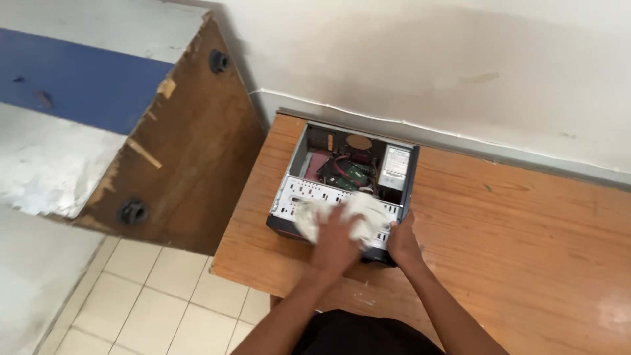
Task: The person wipes the exterior and interior surfaces of an open computer case using a white cloth. They hold the case steady with one hand while cleaning the metal chassis and edges with the other hand.
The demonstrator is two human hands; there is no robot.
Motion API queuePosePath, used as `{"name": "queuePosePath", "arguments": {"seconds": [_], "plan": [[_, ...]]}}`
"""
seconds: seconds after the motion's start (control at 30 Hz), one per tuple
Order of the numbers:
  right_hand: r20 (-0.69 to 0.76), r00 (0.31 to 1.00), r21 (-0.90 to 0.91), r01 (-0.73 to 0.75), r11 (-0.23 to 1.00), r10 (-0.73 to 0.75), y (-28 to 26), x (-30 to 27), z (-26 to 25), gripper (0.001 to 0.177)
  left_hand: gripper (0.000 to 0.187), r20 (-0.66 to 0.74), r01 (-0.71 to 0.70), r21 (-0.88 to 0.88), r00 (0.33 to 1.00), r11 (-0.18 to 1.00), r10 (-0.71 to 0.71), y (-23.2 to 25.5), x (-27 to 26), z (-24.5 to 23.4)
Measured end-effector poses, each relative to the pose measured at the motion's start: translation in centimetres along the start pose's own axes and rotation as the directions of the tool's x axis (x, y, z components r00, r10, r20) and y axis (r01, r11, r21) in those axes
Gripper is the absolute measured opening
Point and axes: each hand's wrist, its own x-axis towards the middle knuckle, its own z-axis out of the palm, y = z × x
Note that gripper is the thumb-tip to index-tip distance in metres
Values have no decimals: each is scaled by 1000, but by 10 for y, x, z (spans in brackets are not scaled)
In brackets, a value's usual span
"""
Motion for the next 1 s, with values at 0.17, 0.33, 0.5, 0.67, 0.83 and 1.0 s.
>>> {"name": "queuePosePath", "arguments": {"seconds": [0.17, 0.33, 0.5, 0.67, 0.83, 1.0], "plan": [[54, 998, -39, 42, 998, -40, 10, 5, -4, 56, 68, 102, -189, -50, 976, 981, 193, 11, 2, 35], [6, 997, 30, 81, 996, -81, 1, 1, 3, 58, 58, 10, -110, -87, 994, 990, 112, -50, 1, -8], [-73, 997, -12, 36, 999, -37, -5, -10, 7, 55, 57, -305, 274, -9, 915, 962, -264, -66, -4, -48], [-107, 994, 23, -4, 1000, 7, -29, -19, -4, 57, 64, -27, -14, 23, 1000, 1000, 15, -34, 5, -12], [-96, 988, -4, -121, 993, 120, -18, -11, 5, 65, 67, 261, -278, -96, 919, 956, 294, -37, 16, -18], [-124, 984, -13, -128, 992, 125, -19, -12, 3, 60, 57, -23, -27, -188, 999, 982, 23, -101, 19, -56]]}}
